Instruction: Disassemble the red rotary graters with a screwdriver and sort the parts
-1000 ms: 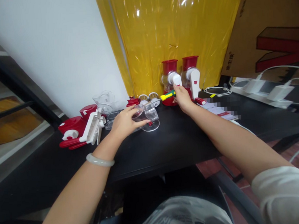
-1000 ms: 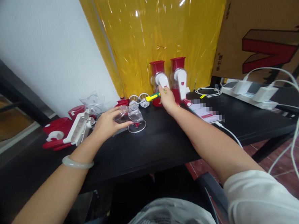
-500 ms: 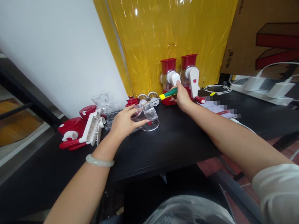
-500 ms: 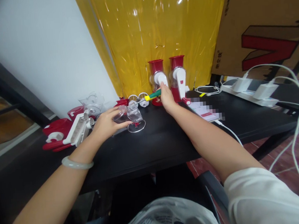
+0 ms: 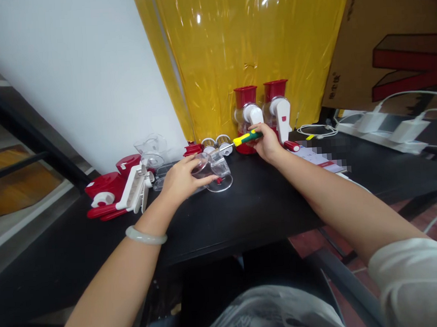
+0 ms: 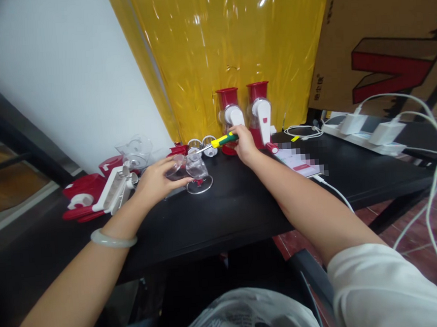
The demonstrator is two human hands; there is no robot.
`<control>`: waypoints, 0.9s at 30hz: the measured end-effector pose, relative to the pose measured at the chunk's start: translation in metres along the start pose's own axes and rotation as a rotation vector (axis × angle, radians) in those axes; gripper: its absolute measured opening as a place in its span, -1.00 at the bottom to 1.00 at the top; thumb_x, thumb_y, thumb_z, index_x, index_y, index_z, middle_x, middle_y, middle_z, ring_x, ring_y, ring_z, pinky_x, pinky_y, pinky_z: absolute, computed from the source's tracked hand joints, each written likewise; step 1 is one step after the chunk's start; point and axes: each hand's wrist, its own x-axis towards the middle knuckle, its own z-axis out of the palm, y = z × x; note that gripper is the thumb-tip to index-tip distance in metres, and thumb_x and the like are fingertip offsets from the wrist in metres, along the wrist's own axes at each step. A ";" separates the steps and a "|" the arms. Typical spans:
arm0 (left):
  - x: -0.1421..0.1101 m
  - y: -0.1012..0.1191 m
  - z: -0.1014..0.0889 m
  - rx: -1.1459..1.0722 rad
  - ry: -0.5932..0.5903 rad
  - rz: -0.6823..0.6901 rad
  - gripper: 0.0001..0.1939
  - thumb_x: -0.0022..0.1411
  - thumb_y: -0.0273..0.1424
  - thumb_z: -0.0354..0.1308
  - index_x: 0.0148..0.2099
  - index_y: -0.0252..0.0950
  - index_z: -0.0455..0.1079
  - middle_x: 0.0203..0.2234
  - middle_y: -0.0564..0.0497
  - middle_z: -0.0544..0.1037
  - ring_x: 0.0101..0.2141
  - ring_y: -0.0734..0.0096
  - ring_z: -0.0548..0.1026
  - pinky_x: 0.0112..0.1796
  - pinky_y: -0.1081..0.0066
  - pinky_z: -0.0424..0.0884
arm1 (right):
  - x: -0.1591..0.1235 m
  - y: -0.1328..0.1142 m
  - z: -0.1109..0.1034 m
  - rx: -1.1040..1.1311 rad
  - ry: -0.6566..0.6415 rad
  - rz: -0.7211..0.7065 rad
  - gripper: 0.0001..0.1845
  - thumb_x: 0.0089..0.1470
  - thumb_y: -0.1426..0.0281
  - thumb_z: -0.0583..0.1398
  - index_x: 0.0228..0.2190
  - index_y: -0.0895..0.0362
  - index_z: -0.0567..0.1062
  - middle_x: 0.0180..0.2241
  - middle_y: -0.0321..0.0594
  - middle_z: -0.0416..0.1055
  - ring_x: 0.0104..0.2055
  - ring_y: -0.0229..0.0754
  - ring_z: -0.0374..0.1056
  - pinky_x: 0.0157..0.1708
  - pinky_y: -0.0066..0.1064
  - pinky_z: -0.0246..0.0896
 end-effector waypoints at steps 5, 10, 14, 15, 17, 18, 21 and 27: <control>0.000 -0.002 0.001 0.000 0.005 0.002 -0.51 0.06 -0.04 0.43 -0.07 -0.25 0.56 0.05 -0.17 0.54 0.09 -0.01 0.47 0.10 0.08 0.41 | 0.011 0.008 -0.012 -0.272 0.018 -0.092 -0.57 0.04 -0.04 0.18 -0.49 0.07 0.37 -0.61 -0.34 0.21 -0.55 -0.25 0.24 -0.57 -0.39 0.24; 0.000 -0.002 0.000 -0.018 -0.002 -0.007 -0.51 0.07 -0.05 0.42 -0.05 -0.24 0.55 0.09 -0.16 0.51 0.09 0.00 0.47 0.12 0.08 0.40 | 0.014 0.011 -0.014 -0.409 0.029 -0.170 -0.59 0.00 0.02 0.28 -0.53 0.06 0.32 -0.66 -0.43 0.09 -0.64 -0.33 0.09 -0.65 -0.44 0.10; 0.000 -0.002 0.001 -0.013 0.002 0.001 -0.52 0.07 -0.04 0.41 -0.07 -0.23 0.56 0.09 -0.15 0.52 0.10 0.00 0.47 0.12 0.09 0.39 | 0.009 0.008 -0.004 -0.234 0.022 -0.099 -0.77 0.05 0.24 0.23 -0.47 0.06 0.31 -0.60 -0.44 0.13 -0.65 -0.38 0.06 -0.64 -0.47 0.10; 0.000 -0.003 0.002 -0.009 0.007 0.005 -0.52 0.06 -0.04 0.42 -0.07 -0.23 0.56 0.08 -0.16 0.52 0.10 0.00 0.46 0.12 0.09 0.39 | 0.008 0.007 -0.002 -0.184 0.027 -0.076 -0.83 0.04 0.29 0.21 -0.46 0.07 0.32 -0.58 -0.43 0.17 -0.63 -0.38 0.09 -0.63 -0.48 0.10; 0.000 -0.003 0.002 -0.003 0.014 0.008 -0.51 0.05 -0.02 0.42 -0.07 -0.23 0.56 0.07 -0.16 0.53 0.10 -0.01 0.47 0.12 0.09 0.40 | 0.004 0.005 0.001 -0.094 0.036 -0.037 -0.91 0.01 0.35 0.17 -0.45 0.09 0.34 -0.52 -0.38 0.25 -0.56 -0.36 0.18 -0.59 -0.49 0.14; 0.000 -0.003 0.002 0.000 0.014 0.009 -0.50 0.05 -0.02 0.42 -0.07 -0.23 0.56 0.07 -0.16 0.53 0.09 -0.01 0.47 0.12 0.09 0.40 | 0.003 0.004 0.001 -0.057 0.032 -0.027 -0.92 0.01 0.35 0.15 -0.45 0.10 0.36 -0.49 -0.36 0.27 -0.53 -0.35 0.22 -0.56 -0.49 0.17; 0.000 -0.003 0.002 0.004 0.005 0.009 -0.49 0.06 -0.02 0.41 -0.05 -0.24 0.56 0.09 -0.16 0.52 0.08 -0.01 0.48 0.12 0.08 0.40 | 0.001 0.002 0.001 0.003 -0.009 -0.018 -0.82 0.04 0.26 0.13 -0.45 0.11 0.41 -0.45 -0.32 0.32 -0.45 -0.32 0.29 -0.48 -0.46 0.25; 0.000 -0.002 0.001 -0.006 -0.001 -0.001 -0.52 0.07 -0.03 0.41 -0.07 -0.22 0.56 0.09 -0.15 0.52 0.10 0.00 0.47 0.12 0.08 0.40 | 0.008 0.006 -0.008 -0.214 -0.003 -0.097 -0.53 0.06 -0.08 0.15 -0.49 0.08 0.40 -0.58 -0.31 0.28 -0.51 -0.22 0.30 -0.52 -0.37 0.24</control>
